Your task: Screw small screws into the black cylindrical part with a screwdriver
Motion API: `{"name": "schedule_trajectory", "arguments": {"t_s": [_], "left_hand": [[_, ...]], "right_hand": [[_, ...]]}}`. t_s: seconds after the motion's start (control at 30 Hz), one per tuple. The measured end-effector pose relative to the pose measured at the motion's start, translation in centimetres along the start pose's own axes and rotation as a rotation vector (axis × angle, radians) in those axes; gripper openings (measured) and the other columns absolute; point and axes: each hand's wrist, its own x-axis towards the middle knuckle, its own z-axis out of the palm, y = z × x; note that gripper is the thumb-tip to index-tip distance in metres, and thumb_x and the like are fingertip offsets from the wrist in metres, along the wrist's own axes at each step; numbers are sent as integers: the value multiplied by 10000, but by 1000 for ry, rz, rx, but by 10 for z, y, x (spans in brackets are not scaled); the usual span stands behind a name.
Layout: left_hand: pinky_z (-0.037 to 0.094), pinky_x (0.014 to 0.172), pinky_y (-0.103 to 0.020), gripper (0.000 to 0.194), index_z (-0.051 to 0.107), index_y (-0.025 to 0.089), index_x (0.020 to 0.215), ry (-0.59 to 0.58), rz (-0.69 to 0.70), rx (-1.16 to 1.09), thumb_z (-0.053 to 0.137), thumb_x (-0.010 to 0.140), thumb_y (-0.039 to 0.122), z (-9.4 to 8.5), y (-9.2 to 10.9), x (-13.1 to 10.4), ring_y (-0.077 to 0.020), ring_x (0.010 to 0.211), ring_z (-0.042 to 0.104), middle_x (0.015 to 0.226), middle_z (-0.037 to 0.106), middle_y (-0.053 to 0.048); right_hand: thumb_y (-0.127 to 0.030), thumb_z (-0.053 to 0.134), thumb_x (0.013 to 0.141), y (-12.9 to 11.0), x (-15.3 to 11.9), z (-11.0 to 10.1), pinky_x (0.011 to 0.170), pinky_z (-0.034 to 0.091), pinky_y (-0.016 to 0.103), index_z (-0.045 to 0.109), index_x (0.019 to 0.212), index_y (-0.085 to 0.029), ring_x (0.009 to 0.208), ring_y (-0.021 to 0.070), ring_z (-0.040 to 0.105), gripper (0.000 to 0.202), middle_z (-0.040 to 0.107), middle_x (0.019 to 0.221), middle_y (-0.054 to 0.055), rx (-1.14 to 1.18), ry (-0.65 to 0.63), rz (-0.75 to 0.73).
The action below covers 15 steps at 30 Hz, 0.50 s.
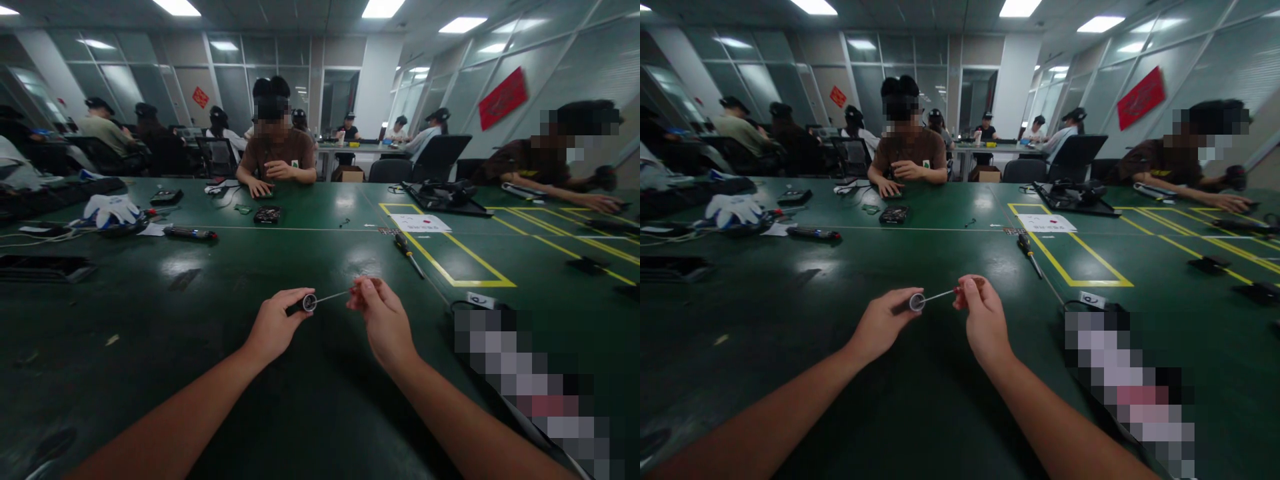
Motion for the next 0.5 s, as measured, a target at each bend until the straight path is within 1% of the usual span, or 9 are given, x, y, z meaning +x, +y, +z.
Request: {"name": "schedule_trajectory", "arguments": {"t_s": [0.07, 0.13, 0.37, 0.5], "left_hand": [[494, 1111, -458, 394, 752, 274, 1214, 6, -10, -3, 724, 848, 131, 0, 0, 0, -235, 1190, 677, 1255, 747, -38], [490, 1116, -461, 399, 749, 278, 1222, 8, -14, -14, 726, 849, 139, 1, 0, -1, -237, 1199, 674, 1261, 744, -38], [487, 1118, -472, 412, 748, 285, 1222, 4, -32, -20, 736, 835, 146, 1, 0, 0, -247, 1206, 673, 1267, 742, -42], [483, 1122, -472, 407, 751, 275, 1216, 15, -43, -13, 735, 830, 146, 0, 2, 1, -246, 1194, 678, 1255, 748, -43]], "right_hand": [[-497, 655, 930, -1, -4, 1, 712, 504, 338, 671, 981, -225, 716, 182, 601, 277, 639, 799, 6, -114, -27, -88], [-477, 617, 962, -2, -8, 2, 726, 502, 339, 660, 1007, -231, 739, 188, 608, 253, 647, 818, 11, -194, -63, -136], [-436, 547, 1016, -3, -14, 2, 756, 510, 349, 636, 1061, -244, 784, 199, 631, 217, 665, 874, 24, -348, -124, -214], [-434, 499, 1049, -2, -19, 0, 662, 474, 323, 621, 1126, -259, 693, 180, 586, 227, 611, 785, -6, -443, -189, -230]]}}
